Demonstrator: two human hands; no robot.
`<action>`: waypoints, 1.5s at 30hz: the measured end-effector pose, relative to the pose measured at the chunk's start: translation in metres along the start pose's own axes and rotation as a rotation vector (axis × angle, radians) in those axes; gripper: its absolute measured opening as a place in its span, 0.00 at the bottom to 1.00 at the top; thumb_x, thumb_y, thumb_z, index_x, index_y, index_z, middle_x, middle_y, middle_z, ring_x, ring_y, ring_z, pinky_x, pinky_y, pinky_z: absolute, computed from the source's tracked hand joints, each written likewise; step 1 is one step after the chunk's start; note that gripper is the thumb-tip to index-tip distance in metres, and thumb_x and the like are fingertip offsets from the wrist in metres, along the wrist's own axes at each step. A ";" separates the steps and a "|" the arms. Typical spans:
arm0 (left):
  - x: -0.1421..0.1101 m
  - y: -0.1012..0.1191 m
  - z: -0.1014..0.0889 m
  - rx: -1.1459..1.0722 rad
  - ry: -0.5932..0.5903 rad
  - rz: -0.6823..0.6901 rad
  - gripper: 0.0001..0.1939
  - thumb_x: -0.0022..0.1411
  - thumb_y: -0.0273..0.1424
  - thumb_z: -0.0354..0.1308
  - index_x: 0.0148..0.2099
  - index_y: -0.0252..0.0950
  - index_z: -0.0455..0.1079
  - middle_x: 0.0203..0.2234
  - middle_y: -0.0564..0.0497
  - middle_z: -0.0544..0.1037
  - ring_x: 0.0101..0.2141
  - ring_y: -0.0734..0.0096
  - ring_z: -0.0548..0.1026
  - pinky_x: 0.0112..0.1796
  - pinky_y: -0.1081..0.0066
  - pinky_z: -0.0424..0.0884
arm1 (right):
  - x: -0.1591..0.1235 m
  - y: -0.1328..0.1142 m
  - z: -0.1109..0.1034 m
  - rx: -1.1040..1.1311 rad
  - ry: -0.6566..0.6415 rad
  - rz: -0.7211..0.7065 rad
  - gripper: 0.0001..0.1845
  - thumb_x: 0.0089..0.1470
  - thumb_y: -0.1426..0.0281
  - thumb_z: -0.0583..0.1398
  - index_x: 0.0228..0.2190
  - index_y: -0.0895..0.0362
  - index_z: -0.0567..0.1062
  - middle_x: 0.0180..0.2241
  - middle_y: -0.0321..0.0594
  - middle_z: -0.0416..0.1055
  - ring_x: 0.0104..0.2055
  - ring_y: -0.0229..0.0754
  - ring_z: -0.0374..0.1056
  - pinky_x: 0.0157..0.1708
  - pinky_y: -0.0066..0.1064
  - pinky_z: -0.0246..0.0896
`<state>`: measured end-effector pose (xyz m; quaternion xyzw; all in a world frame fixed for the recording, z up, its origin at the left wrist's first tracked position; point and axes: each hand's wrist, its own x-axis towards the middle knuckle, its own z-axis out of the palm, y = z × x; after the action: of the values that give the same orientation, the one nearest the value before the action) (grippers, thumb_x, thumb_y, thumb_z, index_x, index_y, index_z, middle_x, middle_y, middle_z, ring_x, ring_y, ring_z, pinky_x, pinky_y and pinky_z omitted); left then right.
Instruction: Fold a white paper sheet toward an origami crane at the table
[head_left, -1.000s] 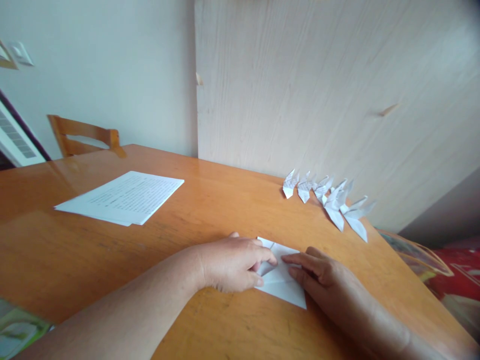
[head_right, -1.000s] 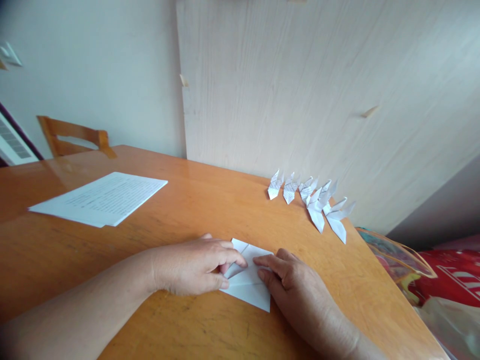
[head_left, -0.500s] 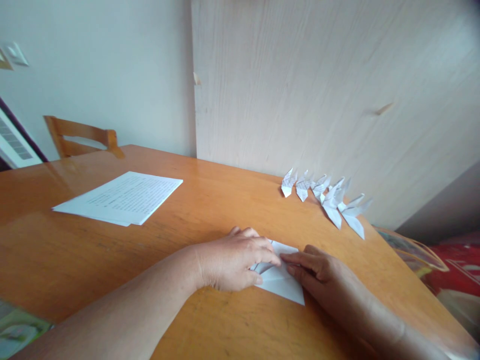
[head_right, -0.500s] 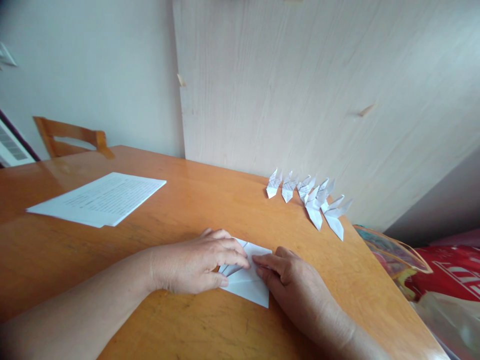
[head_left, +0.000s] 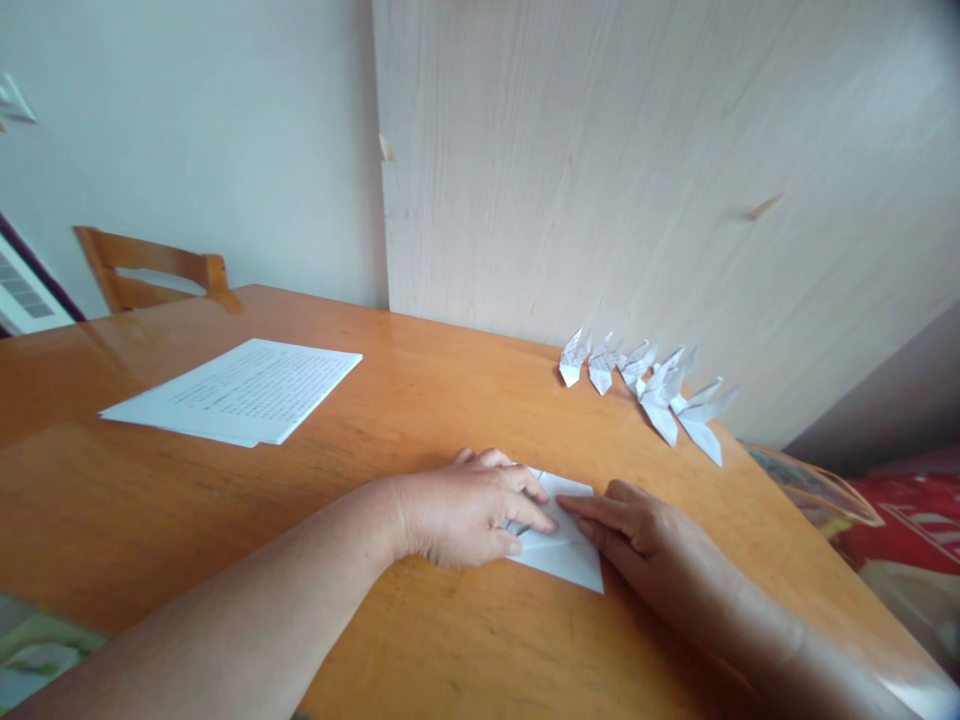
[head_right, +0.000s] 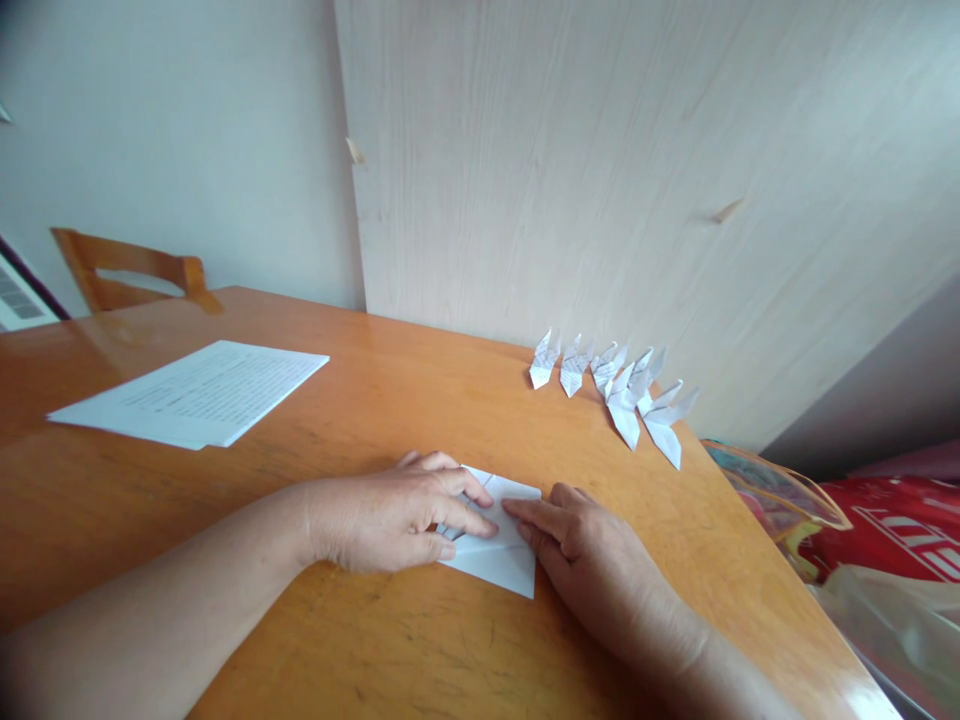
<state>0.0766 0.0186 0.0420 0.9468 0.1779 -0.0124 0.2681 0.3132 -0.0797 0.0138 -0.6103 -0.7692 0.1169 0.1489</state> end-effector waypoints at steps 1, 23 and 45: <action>0.000 0.000 0.000 -0.005 0.000 -0.002 0.21 0.63 0.34 0.56 0.57 0.55 0.70 0.61 0.56 0.66 0.59 0.56 0.57 0.57 0.53 0.52 | -0.001 0.000 0.000 -0.010 0.003 -0.010 0.17 0.65 0.67 0.53 0.50 0.44 0.76 0.33 0.38 0.70 0.34 0.40 0.68 0.34 0.30 0.60; 0.003 -0.004 0.003 0.020 0.034 0.017 0.22 0.60 0.33 0.59 0.57 0.55 0.71 0.58 0.56 0.68 0.58 0.54 0.59 0.56 0.55 0.54 | -0.022 -0.047 -0.007 -0.026 0.053 -0.264 0.22 0.59 0.69 0.58 0.54 0.40 0.72 0.47 0.38 0.75 0.48 0.50 0.72 0.47 0.41 0.72; 0.004 -0.007 0.003 0.080 0.014 0.036 0.22 0.62 0.34 0.57 0.57 0.56 0.70 0.59 0.58 0.68 0.57 0.55 0.61 0.55 0.54 0.56 | -0.020 -0.048 0.002 -0.133 -0.043 -0.243 0.20 0.57 0.67 0.61 0.52 0.48 0.74 0.56 0.39 0.69 0.57 0.49 0.66 0.56 0.43 0.67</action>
<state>0.0780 0.0233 0.0353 0.9598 0.1621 -0.0079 0.2291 0.2729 -0.1098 0.0280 -0.5185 -0.8465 0.0597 0.1047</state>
